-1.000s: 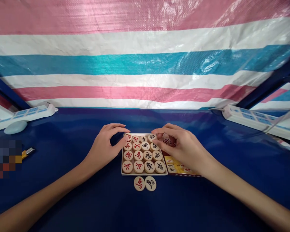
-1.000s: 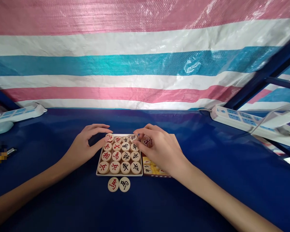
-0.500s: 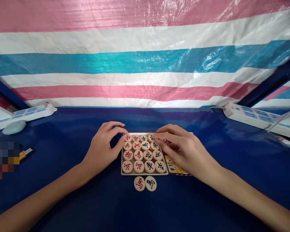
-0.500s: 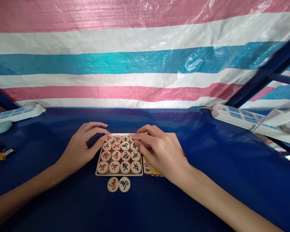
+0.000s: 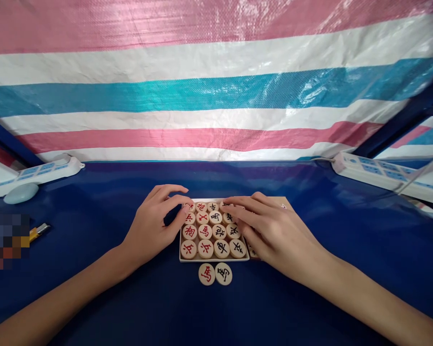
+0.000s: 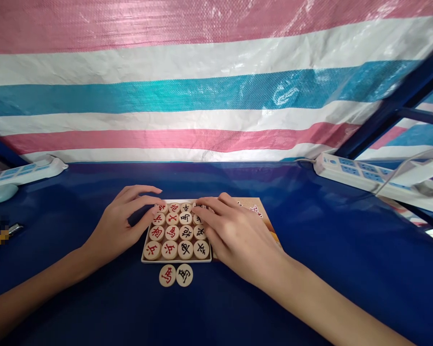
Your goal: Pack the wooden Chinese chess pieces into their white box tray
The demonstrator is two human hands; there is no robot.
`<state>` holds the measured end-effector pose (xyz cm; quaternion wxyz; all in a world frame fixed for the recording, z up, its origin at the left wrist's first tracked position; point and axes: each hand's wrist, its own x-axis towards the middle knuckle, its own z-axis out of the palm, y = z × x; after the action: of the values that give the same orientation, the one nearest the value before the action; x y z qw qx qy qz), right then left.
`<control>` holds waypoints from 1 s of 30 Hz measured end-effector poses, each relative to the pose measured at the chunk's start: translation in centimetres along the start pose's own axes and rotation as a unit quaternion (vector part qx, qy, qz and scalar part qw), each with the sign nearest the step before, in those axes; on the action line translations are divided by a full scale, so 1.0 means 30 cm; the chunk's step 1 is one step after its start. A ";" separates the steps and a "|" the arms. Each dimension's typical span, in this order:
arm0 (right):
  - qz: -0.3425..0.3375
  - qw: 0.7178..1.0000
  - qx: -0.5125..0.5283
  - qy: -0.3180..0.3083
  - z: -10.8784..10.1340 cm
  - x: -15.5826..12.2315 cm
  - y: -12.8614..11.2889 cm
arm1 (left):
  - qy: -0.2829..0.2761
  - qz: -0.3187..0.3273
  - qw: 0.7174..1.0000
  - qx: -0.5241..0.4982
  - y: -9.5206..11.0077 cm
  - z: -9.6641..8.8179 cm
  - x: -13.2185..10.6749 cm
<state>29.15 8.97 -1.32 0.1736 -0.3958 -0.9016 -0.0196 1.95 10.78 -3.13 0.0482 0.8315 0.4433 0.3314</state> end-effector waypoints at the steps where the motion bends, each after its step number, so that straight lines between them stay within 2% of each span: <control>1: 0.003 1.000 -0.005 0.000 -0.002 -0.001 -0.003 | 0.001 -0.001 1.000 -0.001 0.000 0.000 0.000; 6: 0.013 1.000 -0.004 0.007 -0.003 -0.003 -0.006 | 0.019 -0.016 1.000 0.009 -0.004 -0.002 0.005; 10: 0.002 0.998 0.024 0.058 0.000 -0.012 -0.018 | 0.014 -0.016 1.000 0.007 -0.003 -0.004 0.004; 14: -0.049 0.993 0.052 0.096 -0.003 -0.032 -0.065 | 0.022 -0.008 1.000 0.013 0.001 -0.014 0.004; 18: -0.123 0.989 0.028 0.079 0.005 -0.048 -0.108 | 0.058 0.003 0.998 0.026 0.018 -0.041 0.012; 22: -0.172 0.983 0.000 0.069 0.023 -0.059 -0.125 | 0.062 0.013 0.998 0.017 0.096 -0.099 0.003; 26: -0.171 0.981 -0.027 0.086 0.024 -0.109 -0.146 | -0.008 -0.010 0.999 -0.038 0.209 -0.148 -0.062; 30: -0.150 0.985 -0.067 0.049 0.022 -0.188 -0.175 | 0.017 0.066 0.997 0.030 0.251 -0.104 -0.182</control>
<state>28.69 1.49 -3.25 0.1853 -0.2653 -0.9379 -0.1250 3.30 1.36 -0.67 -0.0063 0.8543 0.3977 0.3346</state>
